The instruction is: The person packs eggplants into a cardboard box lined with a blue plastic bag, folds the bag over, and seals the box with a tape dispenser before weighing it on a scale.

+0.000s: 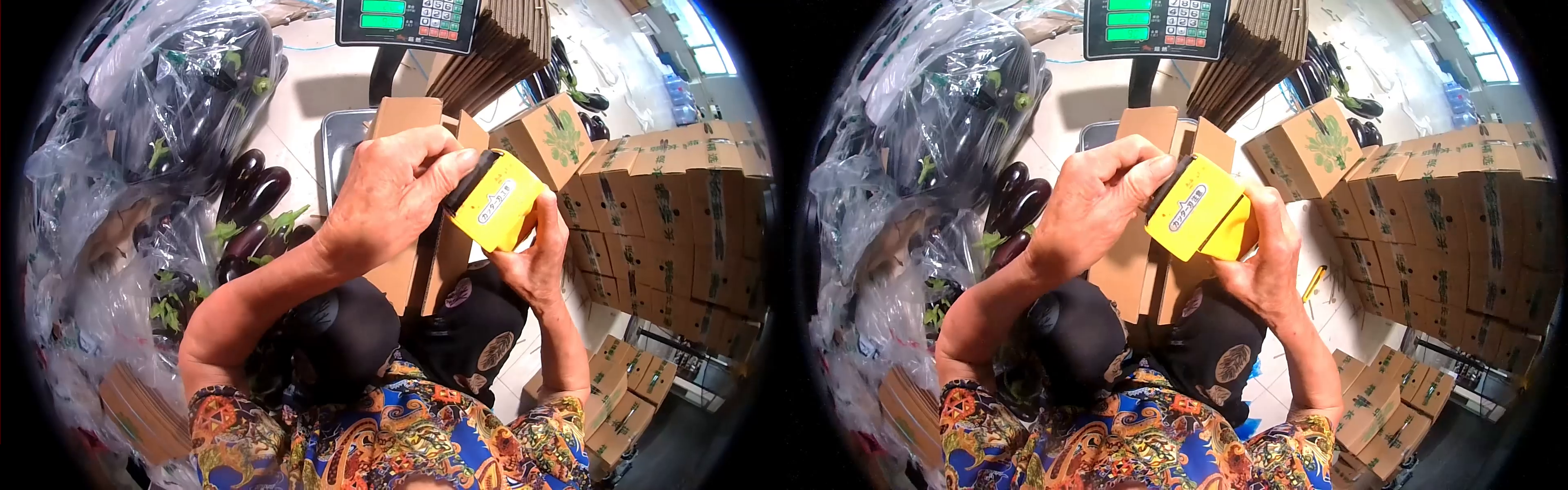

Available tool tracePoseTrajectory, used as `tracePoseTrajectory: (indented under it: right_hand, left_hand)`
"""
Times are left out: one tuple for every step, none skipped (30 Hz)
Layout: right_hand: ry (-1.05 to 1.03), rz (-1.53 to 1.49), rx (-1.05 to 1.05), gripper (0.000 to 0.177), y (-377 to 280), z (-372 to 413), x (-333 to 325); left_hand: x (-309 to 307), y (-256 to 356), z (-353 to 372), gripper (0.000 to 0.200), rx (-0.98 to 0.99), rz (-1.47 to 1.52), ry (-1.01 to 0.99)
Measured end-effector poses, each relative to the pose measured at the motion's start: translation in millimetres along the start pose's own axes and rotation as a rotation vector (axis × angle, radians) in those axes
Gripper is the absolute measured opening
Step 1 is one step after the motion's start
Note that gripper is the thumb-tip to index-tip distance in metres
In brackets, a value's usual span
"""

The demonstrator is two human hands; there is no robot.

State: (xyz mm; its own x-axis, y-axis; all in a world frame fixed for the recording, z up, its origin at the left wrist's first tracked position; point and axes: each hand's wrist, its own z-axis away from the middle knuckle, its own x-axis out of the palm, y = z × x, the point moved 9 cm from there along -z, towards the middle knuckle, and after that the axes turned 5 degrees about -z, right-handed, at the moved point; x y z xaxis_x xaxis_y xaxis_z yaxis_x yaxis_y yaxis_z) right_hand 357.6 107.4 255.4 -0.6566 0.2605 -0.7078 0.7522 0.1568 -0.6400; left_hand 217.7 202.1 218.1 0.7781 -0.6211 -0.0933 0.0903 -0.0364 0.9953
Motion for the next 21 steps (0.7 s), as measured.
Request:
tracePoseTrajectory:
  right_hand:
    - [-0.007, -0.003, 0.018, 0.057, 1, 0, 1]
    - [-0.015, -0.007, 0.037, 0.058, 1, -1, 3]
    - [-0.021, -0.010, 0.057, 0.058, 1, -1, 3]
    - [-0.034, 0.009, 0.039, 0.058, -3, -3, 4]
    - [-0.048, 0.027, 0.022, 0.059, -7, -8, 5]
    - [-0.062, 0.045, 0.008, 0.059, -8, -11, 7]
    - [-0.094, 0.092, -0.047, 0.061, -9, -15, 9]
    - [-0.157, 0.162, -0.010, 0.062, -6, -17, 13]
    - [-0.213, 0.204, -0.020, 0.062, -8, -19, 16]
    - [-0.268, 0.244, -0.027, 0.062, -10, -18, 19]
    - [-0.325, 0.255, 0.004, 0.062, -7, -18, 21]
    - [-0.370, 0.297, 0.005, 0.062, -8, -19, 24]
    - [-0.417, 0.338, 0.010, 0.062, -8, -19, 26]
    - [-0.465, 0.379, 0.015, 0.061, -7, -17, 29]
    - [-0.486, 0.424, 0.021, 0.061, -2, -16, 28]
    - [-0.522, 0.483, 0.014, 0.060, 4, -15, 28]
    - [-0.556, 0.494, 0.025, 0.061, 5, -17, 31]
    - [-0.587, 0.504, 0.039, 0.061, 5, -17, 34]
    - [-0.594, 0.492, 0.021, 0.060, 3, -19, 38]
    - [-0.603, 0.480, 0.000, 0.059, 1, -23, 42]
    - [-0.612, 0.471, -0.025, 0.059, 0, -27, 47]
  left_hand:
    - [-4, 2, 0, 0.021, 0.078, -0.071, 0.055]
    - [-6, 3, 0, 0.020, 0.155, -0.143, 0.109]
    - [-7, 6, 1, 0.019, 0.232, -0.216, 0.162]
    - [-10, 7, 0, 0.018, 0.268, -0.252, 0.205]
    - [-12, 8, 0, 0.018, 0.303, -0.288, 0.248]
    - [-14, 8, 0, 0.018, 0.335, -0.324, 0.288]
    - [-15, 4, -1, 0.019, 0.355, -0.374, 0.297]
    - [-19, -10, -6, 0.020, 0.268, -0.306, 0.273]
    - [-25, -25, -10, 0.021, 0.181, -0.239, 0.249]
    - [-29, -40, -11, 0.023, 0.092, -0.172, 0.222]
    - [-33, -48, -8, 0.027, 0.155, -0.124, 0.229]
    - [-44, -57, -6, 0.026, 0.133, -0.180, 0.255]
    - [-56, -66, 0, 0.024, 0.108, -0.236, 0.276]
    - [-75, -84, 6, 0.022, 0.012, -0.190, 0.328]
    - [-93, -103, 13, 0.020, -0.081, -0.139, 0.383]
    - [-113, -133, 24, 0.018, -0.245, 0.015, 0.470]
    - [-125, -157, 31, 0.018, -0.271, 0.151, 0.451]
    - [-130, -176, 36, 0.018, -0.295, 0.283, 0.428]
    - [-130, -191, 42, 0.020, -0.300, 0.318, 0.435]
    - [-129, -194, 46, 0.020, -0.324, 0.363, 0.466]
    - [-129, -199, 48, 0.020, -0.308, 0.401, 0.479]
